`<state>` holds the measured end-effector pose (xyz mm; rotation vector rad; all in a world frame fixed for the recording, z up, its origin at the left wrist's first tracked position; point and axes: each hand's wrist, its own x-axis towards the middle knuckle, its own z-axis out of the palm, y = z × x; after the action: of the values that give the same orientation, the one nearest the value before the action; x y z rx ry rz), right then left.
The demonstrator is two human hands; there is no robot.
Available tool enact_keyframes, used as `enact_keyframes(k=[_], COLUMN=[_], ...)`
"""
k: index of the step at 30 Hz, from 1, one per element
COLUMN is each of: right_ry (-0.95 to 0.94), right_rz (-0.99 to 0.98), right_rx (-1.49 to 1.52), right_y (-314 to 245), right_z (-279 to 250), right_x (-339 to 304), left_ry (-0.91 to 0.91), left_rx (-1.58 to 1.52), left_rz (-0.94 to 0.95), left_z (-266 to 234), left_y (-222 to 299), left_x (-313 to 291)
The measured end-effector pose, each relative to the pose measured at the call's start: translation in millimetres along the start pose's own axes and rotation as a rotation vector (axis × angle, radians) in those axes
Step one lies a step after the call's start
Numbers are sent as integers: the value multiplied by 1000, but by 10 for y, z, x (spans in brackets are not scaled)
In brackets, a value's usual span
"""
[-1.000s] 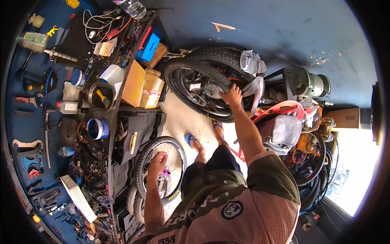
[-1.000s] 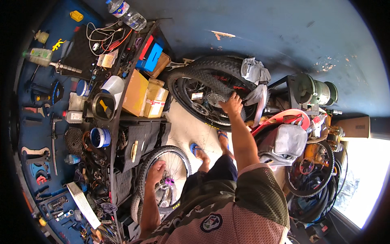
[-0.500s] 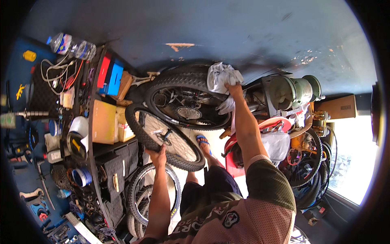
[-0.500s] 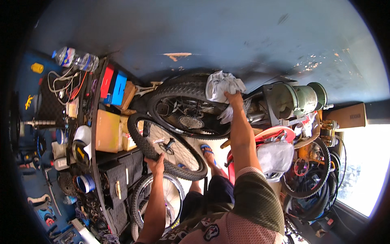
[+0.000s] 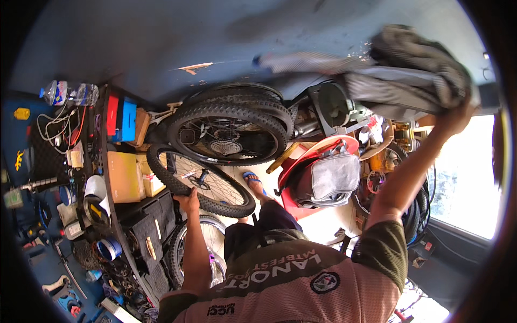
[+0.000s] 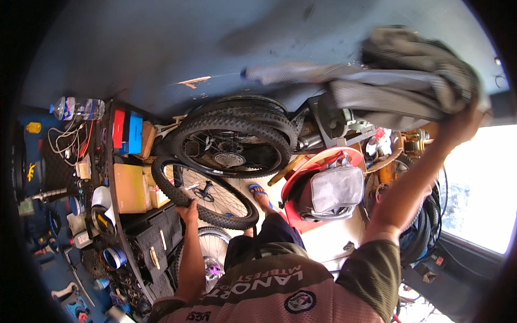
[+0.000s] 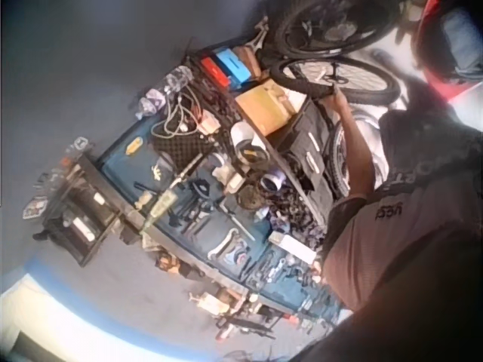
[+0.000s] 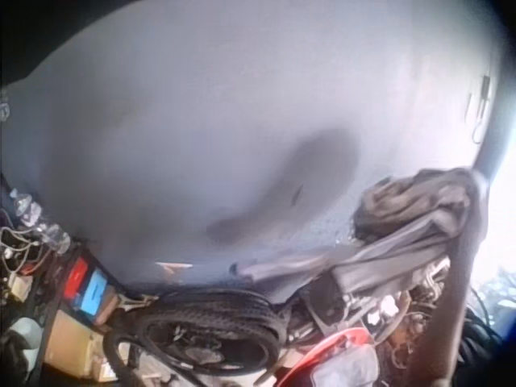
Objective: The person wipes the bicycle frame with a cloth, then removes the rear wheel and uses a tire lever to work on the tire. The person handles the wheel and tire while standing in a bicycle repair shop.
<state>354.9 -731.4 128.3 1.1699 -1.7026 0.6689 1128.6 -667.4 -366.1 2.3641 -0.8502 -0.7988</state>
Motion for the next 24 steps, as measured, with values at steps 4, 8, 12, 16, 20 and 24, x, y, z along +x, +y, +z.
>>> enact_keyframes(k=[4, 8, 12, 16, 20, 24], right_ry=[-82, -491, -1082, -1246, -1210, -1270], right_rz=[-69, 100, -115, -474, -566, -633], right_rx=[-294, -222, 16, 591, 771, 656], right_y=[582, -296, -2191, -3872, -4911, -5590], right_z=[-81, 519, 791, 1162, 1622, 1878], right_x=[411, -89, -1051, -2165, -2936, -3561], left_ry=[32, 147, 209, 260, 277, 229], left_rx=[-103, 138, 107, 54, 206, 184], left_rz=[-63, -98, -192, -107, 109, -8], left_z=[-9, -189, -391, -588, -907, -1299], left_y=[-23, 96, -324, -507, -741, -778], left_x=[-59, -172, -24, -190, -455, -541])
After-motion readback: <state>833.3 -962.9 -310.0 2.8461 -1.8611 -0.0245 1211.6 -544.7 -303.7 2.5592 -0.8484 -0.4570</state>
